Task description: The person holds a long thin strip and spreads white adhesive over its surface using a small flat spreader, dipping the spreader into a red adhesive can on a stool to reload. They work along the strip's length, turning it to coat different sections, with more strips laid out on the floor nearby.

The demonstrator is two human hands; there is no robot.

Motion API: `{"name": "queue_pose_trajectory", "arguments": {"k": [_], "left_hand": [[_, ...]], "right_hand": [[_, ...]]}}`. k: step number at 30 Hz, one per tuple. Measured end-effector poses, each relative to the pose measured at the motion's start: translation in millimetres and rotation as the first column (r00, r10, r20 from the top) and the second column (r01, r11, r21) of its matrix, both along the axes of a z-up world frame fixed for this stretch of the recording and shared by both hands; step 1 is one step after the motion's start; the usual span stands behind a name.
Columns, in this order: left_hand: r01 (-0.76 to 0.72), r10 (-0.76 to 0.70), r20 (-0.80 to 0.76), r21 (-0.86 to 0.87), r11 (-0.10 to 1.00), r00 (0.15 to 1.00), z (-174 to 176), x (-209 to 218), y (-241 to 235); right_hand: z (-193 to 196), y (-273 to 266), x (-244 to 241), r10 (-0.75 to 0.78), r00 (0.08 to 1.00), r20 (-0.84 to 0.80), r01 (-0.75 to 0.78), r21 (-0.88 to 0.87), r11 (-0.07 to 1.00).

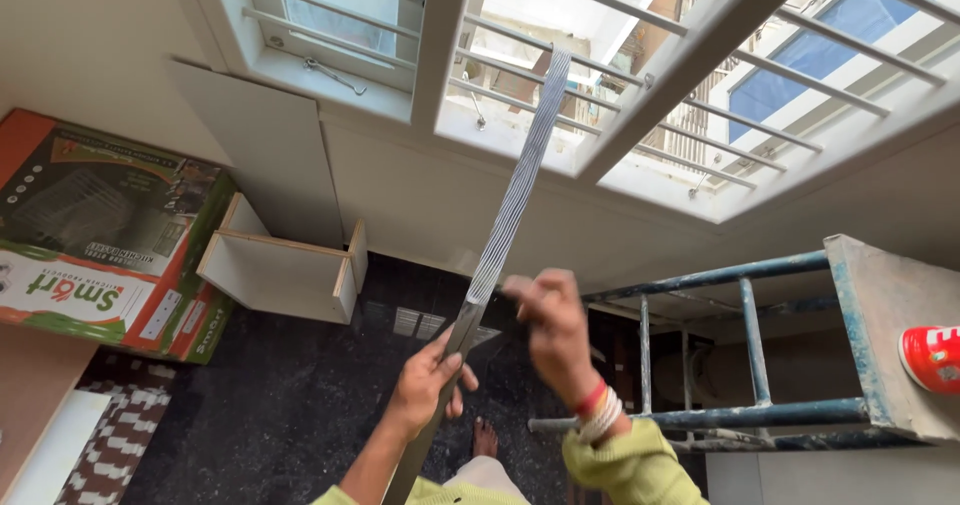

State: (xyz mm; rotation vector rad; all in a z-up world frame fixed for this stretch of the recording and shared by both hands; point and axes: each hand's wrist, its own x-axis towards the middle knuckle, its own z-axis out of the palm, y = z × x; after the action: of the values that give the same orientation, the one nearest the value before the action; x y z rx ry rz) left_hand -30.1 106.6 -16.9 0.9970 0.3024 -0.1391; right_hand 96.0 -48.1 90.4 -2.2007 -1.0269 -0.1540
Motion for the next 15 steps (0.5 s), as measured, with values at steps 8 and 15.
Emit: {"name": "queue_pose_trajectory", "arguments": {"k": [8,15], "left_hand": [[0.036,-0.037,0.110,0.014,0.999,0.993,52.1,46.3,10.9],[0.155,-0.155,0.019,0.000,0.988,0.988,1.9,10.3,19.1]], "right_hand": [[-34.5,11.6,35.8,-0.153,0.973,0.175,0.095,0.301,0.949],[-49.2,-54.5,21.0,-0.024,0.920,0.391,0.049,-0.055,0.997]]}}
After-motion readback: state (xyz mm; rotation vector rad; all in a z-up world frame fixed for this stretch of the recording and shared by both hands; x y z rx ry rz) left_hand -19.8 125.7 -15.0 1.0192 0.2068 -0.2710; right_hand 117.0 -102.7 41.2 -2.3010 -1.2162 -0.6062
